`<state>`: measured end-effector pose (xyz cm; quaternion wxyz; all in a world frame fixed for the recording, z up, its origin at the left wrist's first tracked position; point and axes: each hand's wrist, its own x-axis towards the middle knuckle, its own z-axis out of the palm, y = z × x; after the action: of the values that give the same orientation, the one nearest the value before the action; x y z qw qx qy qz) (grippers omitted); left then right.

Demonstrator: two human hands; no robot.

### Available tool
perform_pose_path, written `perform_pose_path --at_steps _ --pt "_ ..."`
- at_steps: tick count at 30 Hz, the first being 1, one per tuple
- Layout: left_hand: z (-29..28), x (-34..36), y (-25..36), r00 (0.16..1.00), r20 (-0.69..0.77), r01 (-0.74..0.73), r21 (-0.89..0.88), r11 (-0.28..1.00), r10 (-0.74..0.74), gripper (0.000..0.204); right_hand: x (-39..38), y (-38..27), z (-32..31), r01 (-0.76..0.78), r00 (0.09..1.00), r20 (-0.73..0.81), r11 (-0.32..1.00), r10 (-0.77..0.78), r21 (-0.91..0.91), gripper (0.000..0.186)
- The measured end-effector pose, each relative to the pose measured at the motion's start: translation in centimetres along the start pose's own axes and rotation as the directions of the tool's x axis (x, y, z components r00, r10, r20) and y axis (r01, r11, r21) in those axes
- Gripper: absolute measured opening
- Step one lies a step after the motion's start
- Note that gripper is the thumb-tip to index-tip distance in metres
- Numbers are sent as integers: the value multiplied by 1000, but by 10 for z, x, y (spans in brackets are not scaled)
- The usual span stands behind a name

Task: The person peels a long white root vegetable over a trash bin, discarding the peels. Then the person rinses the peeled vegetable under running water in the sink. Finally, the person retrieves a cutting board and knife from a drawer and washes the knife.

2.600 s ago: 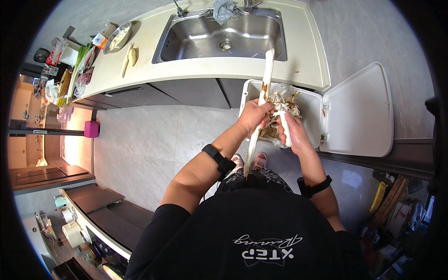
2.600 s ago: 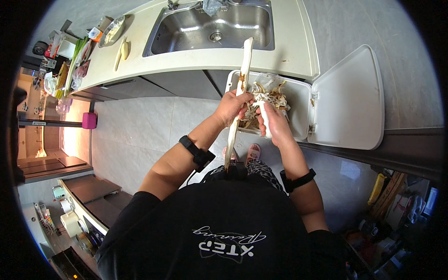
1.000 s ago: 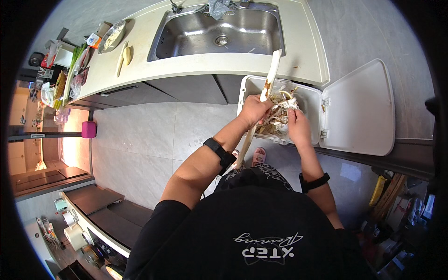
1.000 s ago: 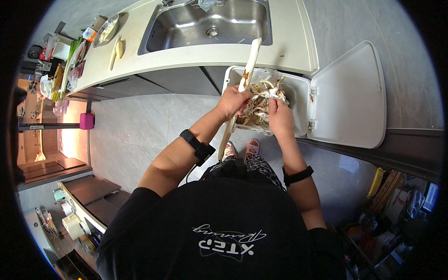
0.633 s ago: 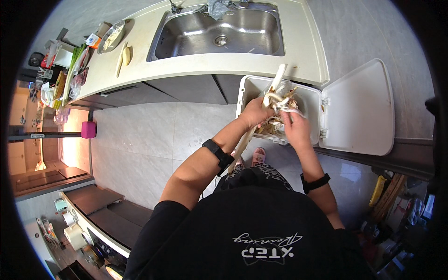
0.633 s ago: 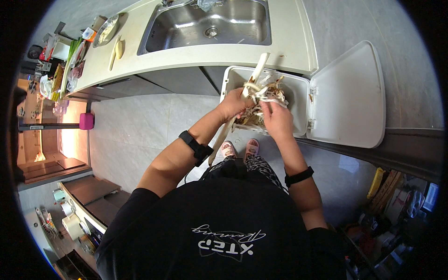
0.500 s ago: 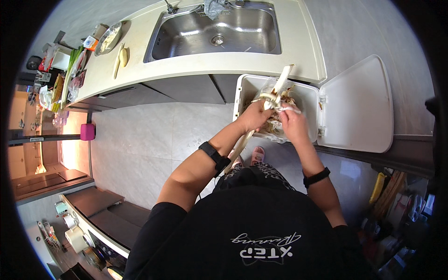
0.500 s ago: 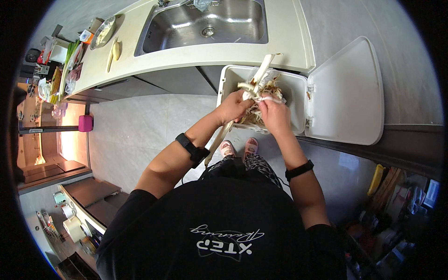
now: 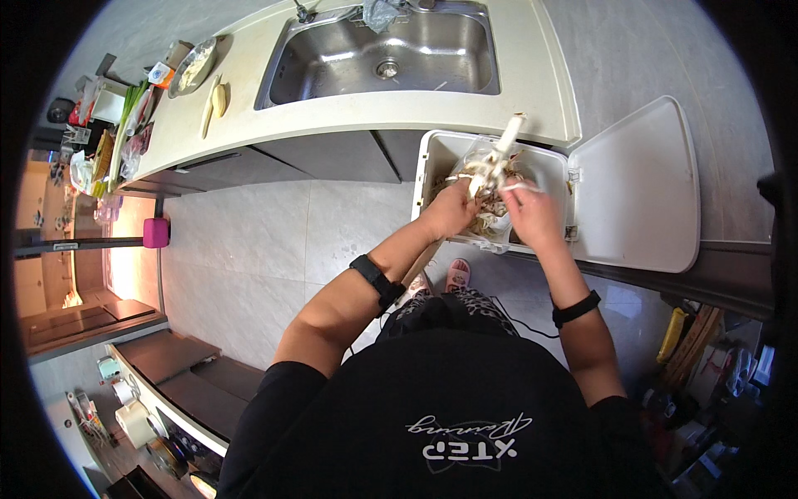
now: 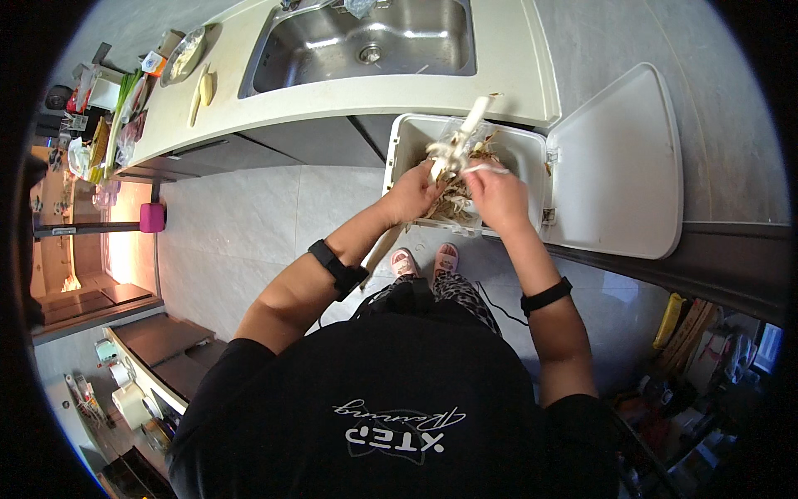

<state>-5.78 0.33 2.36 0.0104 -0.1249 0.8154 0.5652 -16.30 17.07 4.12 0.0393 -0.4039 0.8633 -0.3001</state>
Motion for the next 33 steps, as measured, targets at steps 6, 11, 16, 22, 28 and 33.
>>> perform_pose_path --at_steps 6,11,16,22,28,33 --pt "11 2 -2 999 -43 28 173 985 -21 29 3 -2 -10 -109 985 -142 991 98 -74 24" --pt "11 0 1 995 -96 43 350 936 -10 26 2 -5 -14 -59 998 -41 983 53 -171 24" --pt "10 -2 13 988 -99 154 470 869 -122 25 1 -5 -16 -59 998 -17 983 57 -174 23" --pt "12 -4 11 995 -93 79 445 892 -42 26 -2 -4 -11 -178 970 -182 979 158 -99 26" --pt "6 -5 5 936 247 334 -388 859 -252 19 -7 0 0 -120 991 -67 992 117 -31 25" --pt "1 -7 7 895 367 437 -601 669 -255 11 -13 9 7 -68 998 18 997 68 43 22"
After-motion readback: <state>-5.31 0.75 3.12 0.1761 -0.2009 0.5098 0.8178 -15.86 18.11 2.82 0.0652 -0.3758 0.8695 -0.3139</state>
